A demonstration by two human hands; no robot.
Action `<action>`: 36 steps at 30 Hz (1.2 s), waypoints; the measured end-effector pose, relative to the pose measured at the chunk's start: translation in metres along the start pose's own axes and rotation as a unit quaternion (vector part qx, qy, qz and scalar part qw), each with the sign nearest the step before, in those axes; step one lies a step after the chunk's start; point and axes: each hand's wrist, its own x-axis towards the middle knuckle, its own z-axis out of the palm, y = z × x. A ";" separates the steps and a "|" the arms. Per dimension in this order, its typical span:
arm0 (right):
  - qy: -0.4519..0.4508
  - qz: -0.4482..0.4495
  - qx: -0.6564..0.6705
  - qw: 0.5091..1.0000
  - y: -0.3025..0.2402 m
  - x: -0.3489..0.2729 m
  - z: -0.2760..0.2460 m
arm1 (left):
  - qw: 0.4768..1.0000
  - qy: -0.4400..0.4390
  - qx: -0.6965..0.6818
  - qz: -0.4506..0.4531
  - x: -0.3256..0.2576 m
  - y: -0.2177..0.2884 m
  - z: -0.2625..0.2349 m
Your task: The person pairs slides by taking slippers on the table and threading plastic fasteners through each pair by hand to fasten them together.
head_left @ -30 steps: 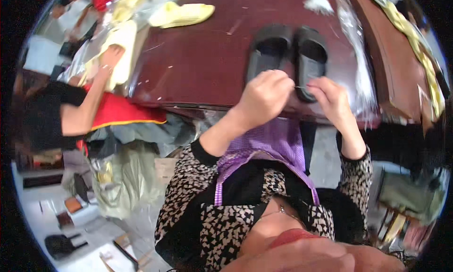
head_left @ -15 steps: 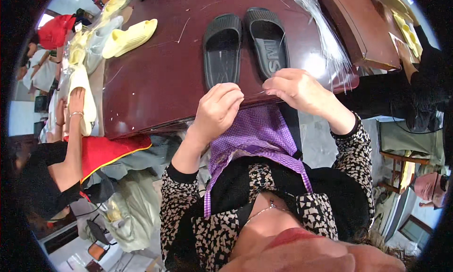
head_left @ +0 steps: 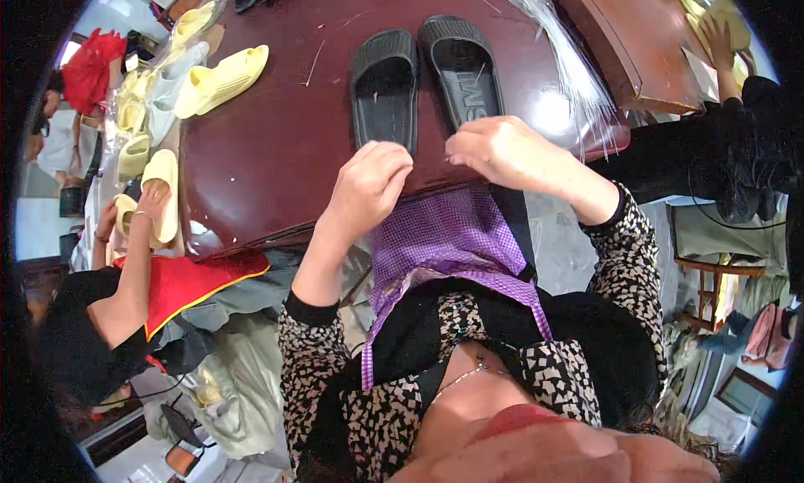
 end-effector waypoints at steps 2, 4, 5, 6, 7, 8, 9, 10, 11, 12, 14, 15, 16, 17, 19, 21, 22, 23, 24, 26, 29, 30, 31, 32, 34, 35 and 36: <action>0.004 0.038 0.010 0.999 0.016 0.007 0.002 | 1.000 -0.004 0.012 0.010 0.012 -0.010 0.004; 0.007 0.039 0.006 0.999 0.039 0.014 0.005 | 0.999 -0.010 0.034 0.034 0.027 -0.024 0.012; 0.010 0.036 0.008 0.999 0.051 0.020 0.011 | 0.999 -0.009 0.035 0.032 0.030 -0.032 0.014; 0.015 0.034 0.006 0.999 0.060 0.025 0.011 | 0.999 -0.018 0.035 0.025 0.035 -0.040 0.015; 0.015 0.032 0.001 0.999 0.067 0.028 0.011 | 0.999 -0.027 0.034 0.019 0.039 -0.047 0.017; 0.000 0.042 -0.021 0.999 0.073 0.032 0.010 | 0.999 -0.036 0.033 0.011 0.042 -0.053 0.019; -0.015 0.052 -0.044 0.998 0.078 0.034 0.011 | 0.999 -0.033 0.033 0.012 0.045 -0.059 0.022; -0.031 0.061 -0.066 0.995 0.080 0.035 0.012 | 0.999 -0.025 0.036 0.016 0.047 -0.062 0.026; -0.032 0.059 -0.067 0.995 0.083 0.034 0.014 | 0.999 -0.016 0.039 0.019 0.048 -0.065 0.030; -0.025 0.053 -0.069 0.996 0.086 0.031 0.017 | 0.999 -0.007 0.042 0.022 0.048 -0.068 0.034; -0.010 0.042 -0.074 0.996 0.085 0.027 0.012 | 0.999 -0.006 0.037 0.014 0.050 -0.067 0.038; -0.011 0.041 -0.076 0.996 0.086 0.026 0.008 | 0.999 -0.007 0.032 0.006 0.051 -0.067 0.040; 0.002 0.084 0.005 0.996 0.089 0.025 0.003 | 1.000 -0.008 0.027 -0.002 0.051 -0.068 0.041; 0.014 0.127 0.085 0.988 0.091 0.024 -0.003 | 1.000 -0.006 0.027 -0.003 0.050 -0.068 0.042; 0.028 0.172 0.165 0.971 0.098 0.020 -0.011 | 0.999 0.005 0.024 -0.032 0.048 -0.067 0.041; 0.168 0.236 0.298 0.910 0.118 0.020 -0.022 | 0.999 0.011 0.021 -0.044 0.048 -0.068 0.041; 0.167 0.236 0.297 0.910 0.129 0.021 -0.025 | 0.998 0.022 0.032 -0.042 0.047 -0.071 0.042; 0.159 0.293 0.249 0.909 0.137 0.025 -0.027 | 0.998 0.032 0.044 -0.042 0.045 -0.074 0.042; 0.149 0.349 0.200 0.904 0.146 0.030 -0.028 | 0.997 0.043 0.056 -0.043 0.042 -0.078 0.042; 0.137 0.404 0.145 0.893 0.163 0.040 -0.029 | 0.996 0.048 0.055 -0.042 0.045 -0.077 0.044; 0.062 0.473 0.000 0.879 0.183 0.062 -0.019 | 0.995 0.060 0.062 -0.047 0.047 -0.074 0.046; 0.059 0.472 -0.002 0.880 0.189 0.064 -0.017 | 0.995 0.063 0.058 -0.047 0.047 -0.073 0.048; 0.066 0.444 -0.013 0.893 0.195 0.065 -0.016 | 0.995 0.066 0.055 -0.046 0.047 -0.072 0.049; 0.073 0.416 -0.024 0.906 0.200 0.064 -0.016 | 0.995 0.068 0.052 -0.045 0.047 -0.071 0.051; 0.079 0.385 -0.034 0.919 0.213 0.062 -0.013 | 0.995 0.066 0.053 -0.050 0.048 -0.066 0.051; 0.094 0.350 -0.050 0.931 0.218 0.061 -0.013 | 0.996 0.061 0.049 -0.052 0.049 -0.064 0.052; 0.109 0.315 -0.066 0.940 0.223 0.058 -0.014 | 0.996 0.056 0.046 -0.053 0.051 -0.062 0.053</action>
